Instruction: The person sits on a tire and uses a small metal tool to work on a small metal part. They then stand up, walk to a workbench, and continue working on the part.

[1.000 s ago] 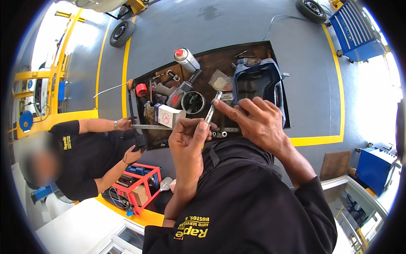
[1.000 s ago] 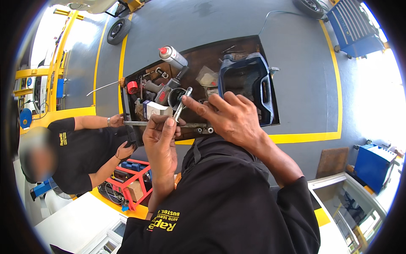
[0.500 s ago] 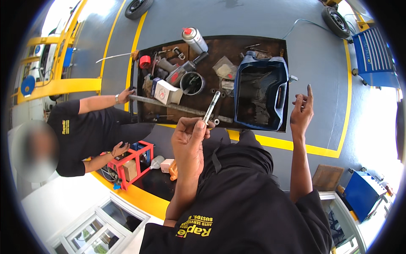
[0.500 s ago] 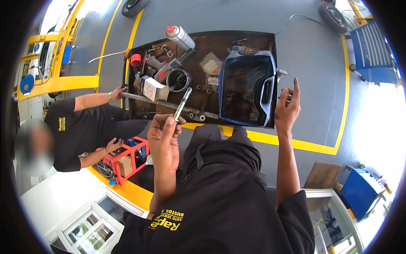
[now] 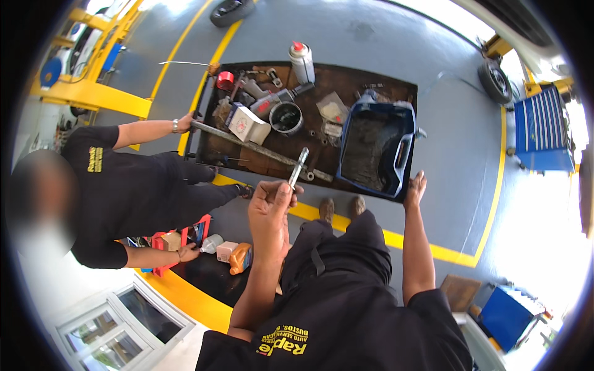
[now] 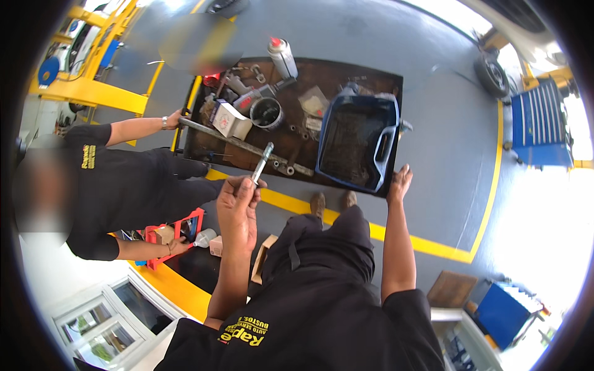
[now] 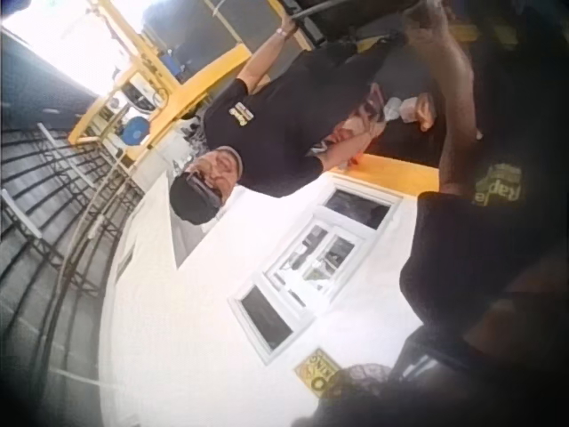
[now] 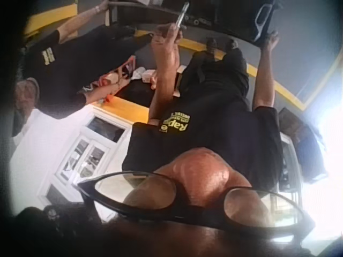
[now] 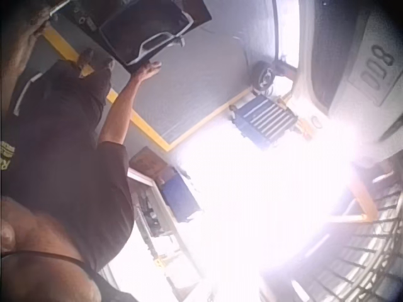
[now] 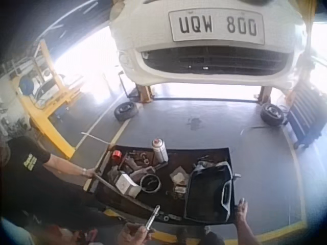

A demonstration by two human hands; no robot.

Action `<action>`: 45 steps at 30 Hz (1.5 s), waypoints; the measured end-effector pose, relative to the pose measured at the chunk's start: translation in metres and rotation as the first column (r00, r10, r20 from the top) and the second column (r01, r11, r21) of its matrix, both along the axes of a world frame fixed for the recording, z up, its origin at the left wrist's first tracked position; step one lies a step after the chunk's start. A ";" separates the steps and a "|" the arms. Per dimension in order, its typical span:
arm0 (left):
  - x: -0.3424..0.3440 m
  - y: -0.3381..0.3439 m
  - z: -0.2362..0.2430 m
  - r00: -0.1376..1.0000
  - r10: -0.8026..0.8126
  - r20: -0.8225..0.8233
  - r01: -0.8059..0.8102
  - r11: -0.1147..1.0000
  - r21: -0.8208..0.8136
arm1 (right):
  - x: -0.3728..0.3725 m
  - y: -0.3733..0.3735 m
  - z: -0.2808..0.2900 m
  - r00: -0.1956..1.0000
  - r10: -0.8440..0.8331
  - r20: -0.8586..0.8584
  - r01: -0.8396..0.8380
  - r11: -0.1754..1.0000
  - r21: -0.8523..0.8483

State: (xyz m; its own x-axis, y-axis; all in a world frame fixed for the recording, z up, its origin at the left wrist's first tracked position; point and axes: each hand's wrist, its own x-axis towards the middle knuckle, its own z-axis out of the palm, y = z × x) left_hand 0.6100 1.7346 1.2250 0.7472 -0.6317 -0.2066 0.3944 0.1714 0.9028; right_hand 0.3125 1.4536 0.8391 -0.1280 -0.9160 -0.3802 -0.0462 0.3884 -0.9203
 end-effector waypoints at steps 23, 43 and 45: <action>-0.307 -0.065 -0.053 0.975 0.102 0.196 -0.097 0.995 -0.036 | -0.122 0.022 0.240 0.755 0.575 -0.314 -0.611 0.443 -0.656; -0.386 -0.117 -0.081 0.981 0.077 0.179 -0.074 0.997 -0.026 | -0.179 0.004 0.285 0.419 0.677 -0.605 -0.820 -0.004 -0.573; -0.389 -0.136 -0.086 0.982 0.073 0.172 -0.069 0.997 -0.028 | -0.182 -0.016 0.279 0.418 0.656 -0.628 -0.824 -0.016 -0.566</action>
State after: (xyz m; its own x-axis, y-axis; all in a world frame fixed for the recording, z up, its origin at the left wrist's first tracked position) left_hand 0.2207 1.5985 1.1390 0.8136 -0.5786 -0.0573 0.2190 0.2138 0.9520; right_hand 0.1307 1.4373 1.1180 0.8466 -0.3559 0.3957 0.0115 -0.7311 -0.6821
